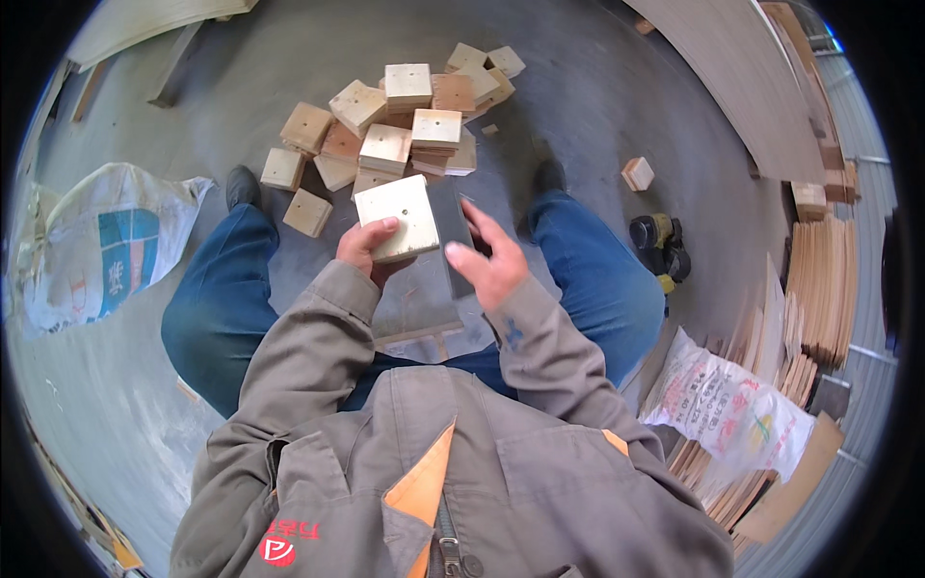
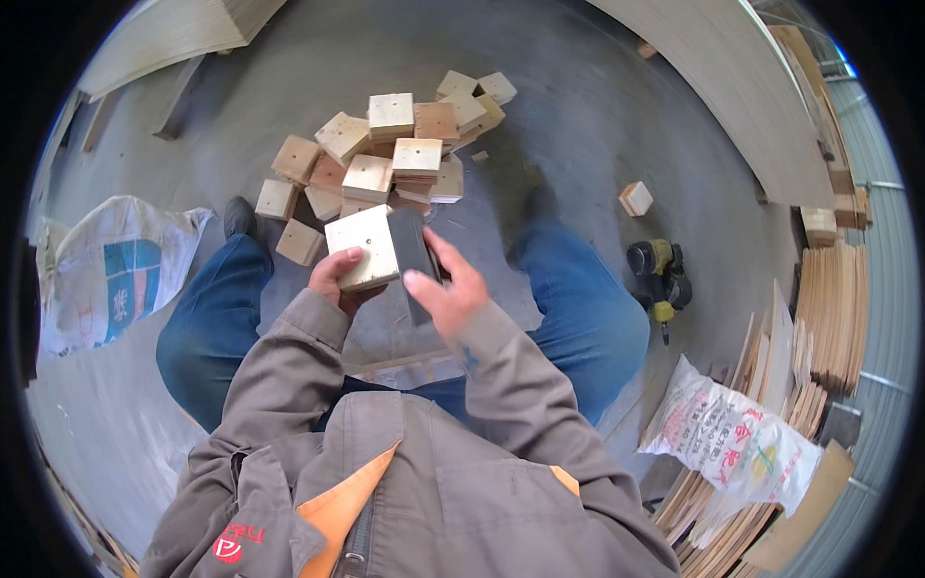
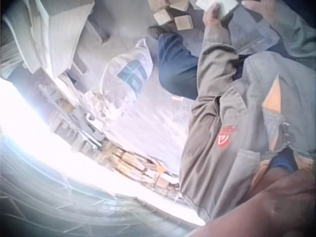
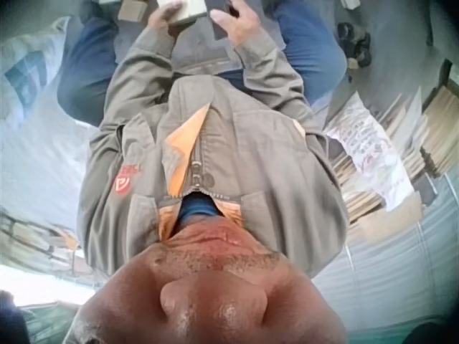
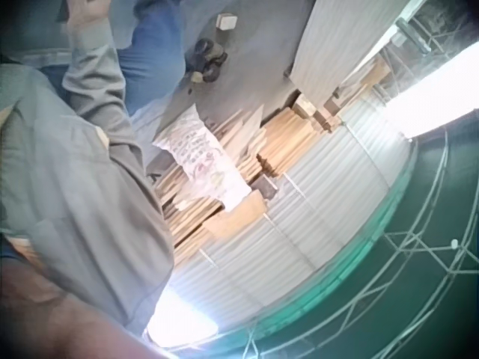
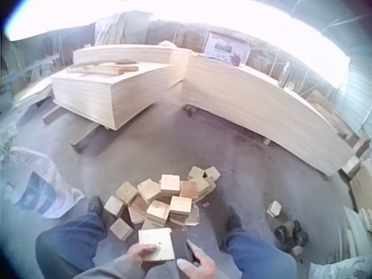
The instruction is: The person sits on the floor and sands small square wooden blocks one by one using a sanding block. They pick up a block, rub its surfaces with the sanding block, and place it down before picking up another.
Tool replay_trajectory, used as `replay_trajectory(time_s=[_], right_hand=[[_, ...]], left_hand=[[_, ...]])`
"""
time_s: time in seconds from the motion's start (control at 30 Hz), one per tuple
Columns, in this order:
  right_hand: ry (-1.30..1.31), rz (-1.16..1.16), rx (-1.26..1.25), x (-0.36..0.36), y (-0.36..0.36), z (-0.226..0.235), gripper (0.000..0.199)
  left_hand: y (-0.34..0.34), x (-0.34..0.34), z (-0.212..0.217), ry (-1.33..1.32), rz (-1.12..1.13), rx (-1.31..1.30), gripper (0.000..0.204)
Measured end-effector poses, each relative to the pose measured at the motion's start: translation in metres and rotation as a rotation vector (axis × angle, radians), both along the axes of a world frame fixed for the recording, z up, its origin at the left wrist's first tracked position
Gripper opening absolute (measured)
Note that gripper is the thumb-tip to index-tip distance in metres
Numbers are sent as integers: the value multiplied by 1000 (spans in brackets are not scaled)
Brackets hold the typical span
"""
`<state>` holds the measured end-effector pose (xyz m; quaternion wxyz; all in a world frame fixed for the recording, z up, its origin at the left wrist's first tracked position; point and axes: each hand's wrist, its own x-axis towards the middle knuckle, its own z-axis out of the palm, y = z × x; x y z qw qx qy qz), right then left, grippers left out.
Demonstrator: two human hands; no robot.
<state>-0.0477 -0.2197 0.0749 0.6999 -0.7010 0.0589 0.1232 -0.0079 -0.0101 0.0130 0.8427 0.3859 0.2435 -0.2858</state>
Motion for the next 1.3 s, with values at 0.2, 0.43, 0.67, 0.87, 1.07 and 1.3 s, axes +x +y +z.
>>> replay_trajectory(time_s=[0.2, 0.43, 0.67, 0.87, 1.07, 1.3], right_hand=[[41, -86, 43, 57, -12, -8, 70], [-27, 92, -222, -33, -3, -1, 75], [4, -118, -266, 60, -25, -24, 70], [49, 0, -90, -7, -6, -13, 74], [6, -37, -79, -1, -2, -9, 70], [7, -102, -214, 49, -20, -4, 68]], left_hand=[[-13, -6, 17, -91, -59, -103, 66], [6, 4, 7, 46, 104, -125, 73], [-17, -12, 17, -76, -120, -106, 78], [0, -5, 15, 9, 79, -126, 81], [4, -2, 20, -46, 34, -183, 82], [-10, -6, 39, -92, -89, -243, 86]])
